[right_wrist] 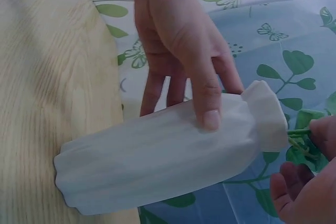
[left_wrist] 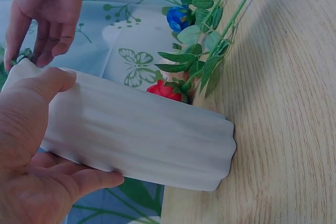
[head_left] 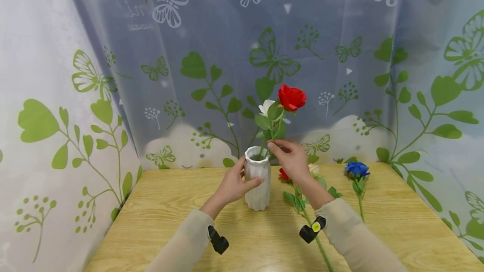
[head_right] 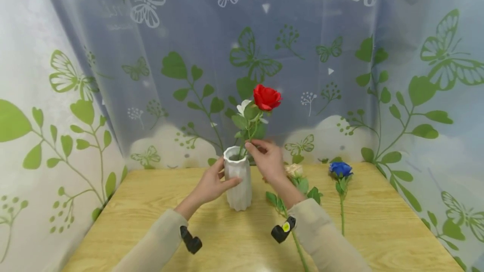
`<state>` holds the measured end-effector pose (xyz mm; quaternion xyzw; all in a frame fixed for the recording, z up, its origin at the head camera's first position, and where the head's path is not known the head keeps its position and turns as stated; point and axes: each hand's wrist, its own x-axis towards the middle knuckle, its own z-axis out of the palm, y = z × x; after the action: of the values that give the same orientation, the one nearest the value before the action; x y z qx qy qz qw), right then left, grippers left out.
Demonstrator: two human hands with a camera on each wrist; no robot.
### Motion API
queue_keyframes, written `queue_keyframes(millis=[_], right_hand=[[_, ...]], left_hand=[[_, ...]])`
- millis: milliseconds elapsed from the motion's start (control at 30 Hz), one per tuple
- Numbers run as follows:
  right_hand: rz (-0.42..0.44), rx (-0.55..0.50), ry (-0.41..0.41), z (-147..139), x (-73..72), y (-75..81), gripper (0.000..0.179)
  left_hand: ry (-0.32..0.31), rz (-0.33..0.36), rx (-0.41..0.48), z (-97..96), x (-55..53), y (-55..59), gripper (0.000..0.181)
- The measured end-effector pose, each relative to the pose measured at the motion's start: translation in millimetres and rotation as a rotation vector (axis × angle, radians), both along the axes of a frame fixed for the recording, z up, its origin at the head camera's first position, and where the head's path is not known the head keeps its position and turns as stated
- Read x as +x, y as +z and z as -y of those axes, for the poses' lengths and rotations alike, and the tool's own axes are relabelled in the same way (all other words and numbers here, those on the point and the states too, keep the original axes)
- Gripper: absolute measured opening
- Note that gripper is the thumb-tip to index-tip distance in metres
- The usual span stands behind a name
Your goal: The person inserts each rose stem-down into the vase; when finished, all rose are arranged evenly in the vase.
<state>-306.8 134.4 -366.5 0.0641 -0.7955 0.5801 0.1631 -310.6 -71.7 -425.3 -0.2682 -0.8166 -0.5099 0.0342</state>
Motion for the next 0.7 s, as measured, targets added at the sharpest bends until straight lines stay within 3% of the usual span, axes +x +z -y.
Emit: queue_keyframes(millis=[167,333,700], right_hand=[[-0.021,0.082,0.042,6.0,-1.7,-9.7,0.037],[0.034,0.142,0.064,11.7,-0.4,-19.0,0.040],[0.050,0.039,0.039,12.3,-1.2,-9.7,0.038]], left_hand=[[-0.005,0.010,-0.003,0.5,0.9,0.6,0.083],[-0.018,0.024,0.005,-0.4,1.5,-0.8,0.083],[-0.018,0.006,-0.002,-3.1,-0.9,-0.5,0.082]])
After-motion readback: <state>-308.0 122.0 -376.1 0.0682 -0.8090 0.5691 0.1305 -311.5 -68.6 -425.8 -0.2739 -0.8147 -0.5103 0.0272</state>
